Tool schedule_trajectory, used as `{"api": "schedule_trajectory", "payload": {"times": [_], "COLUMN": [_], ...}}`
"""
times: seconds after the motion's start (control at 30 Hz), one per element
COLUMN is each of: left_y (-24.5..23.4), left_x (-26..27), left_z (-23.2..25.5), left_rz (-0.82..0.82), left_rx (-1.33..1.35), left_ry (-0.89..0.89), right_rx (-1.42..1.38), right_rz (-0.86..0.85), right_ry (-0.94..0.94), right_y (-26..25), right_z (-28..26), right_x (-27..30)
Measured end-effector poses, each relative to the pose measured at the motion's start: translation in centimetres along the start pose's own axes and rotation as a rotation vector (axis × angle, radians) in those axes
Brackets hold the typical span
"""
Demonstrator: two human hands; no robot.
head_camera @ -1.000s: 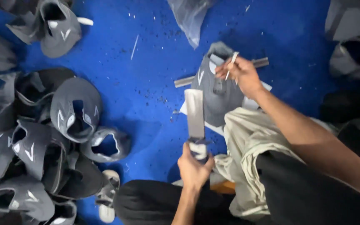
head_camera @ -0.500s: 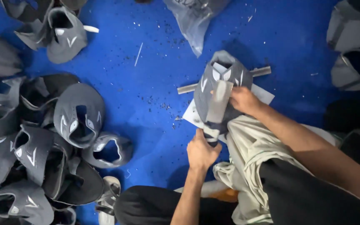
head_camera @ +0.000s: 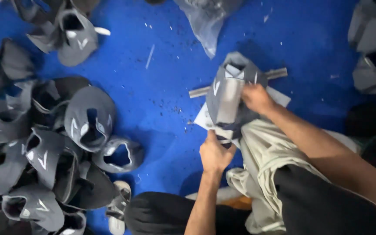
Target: The person sits on the floor and trims excess material from gray shoe upper components using a wide cleaver-style blade, holding each upper against a metal bar. They reposition and turn the uppers between cuts and set finished uppers aside, working through a pile of components.
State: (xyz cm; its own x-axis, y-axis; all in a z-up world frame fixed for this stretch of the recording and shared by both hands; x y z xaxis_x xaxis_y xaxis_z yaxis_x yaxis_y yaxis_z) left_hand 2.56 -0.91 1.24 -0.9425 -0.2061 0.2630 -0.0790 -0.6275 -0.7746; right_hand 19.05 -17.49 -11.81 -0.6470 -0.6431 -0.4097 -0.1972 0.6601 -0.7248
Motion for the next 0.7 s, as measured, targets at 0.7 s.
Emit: {"api": "schedule_trajectory", "payload": {"times": [0.7], "left_y": [-7.5], "left_x": [-1.1], "left_z": [5.5], "left_rz": [0.263], "left_rx": [0.445], "left_ry": [-0.005], "right_rx": [-1.144], "right_rz": [0.245], "right_ry": [0.749], "right_y": [0.5], "right_z": [5.4], "right_x": [-4.6]}}
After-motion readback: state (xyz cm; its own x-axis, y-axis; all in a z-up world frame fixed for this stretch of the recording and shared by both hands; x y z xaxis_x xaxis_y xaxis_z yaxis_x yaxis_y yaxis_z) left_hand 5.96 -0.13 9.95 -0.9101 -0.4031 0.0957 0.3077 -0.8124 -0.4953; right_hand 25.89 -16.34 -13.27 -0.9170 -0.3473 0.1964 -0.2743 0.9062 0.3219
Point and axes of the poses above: each hand's wrist, its own x-axis away from the middle knuckle, its own y-axis out of the palm, z = x × y, the point moved 2 cm from there along -x, towards the middle knuckle, and after that the axes turned 2 degrees about -z, right-handed, at the moved point
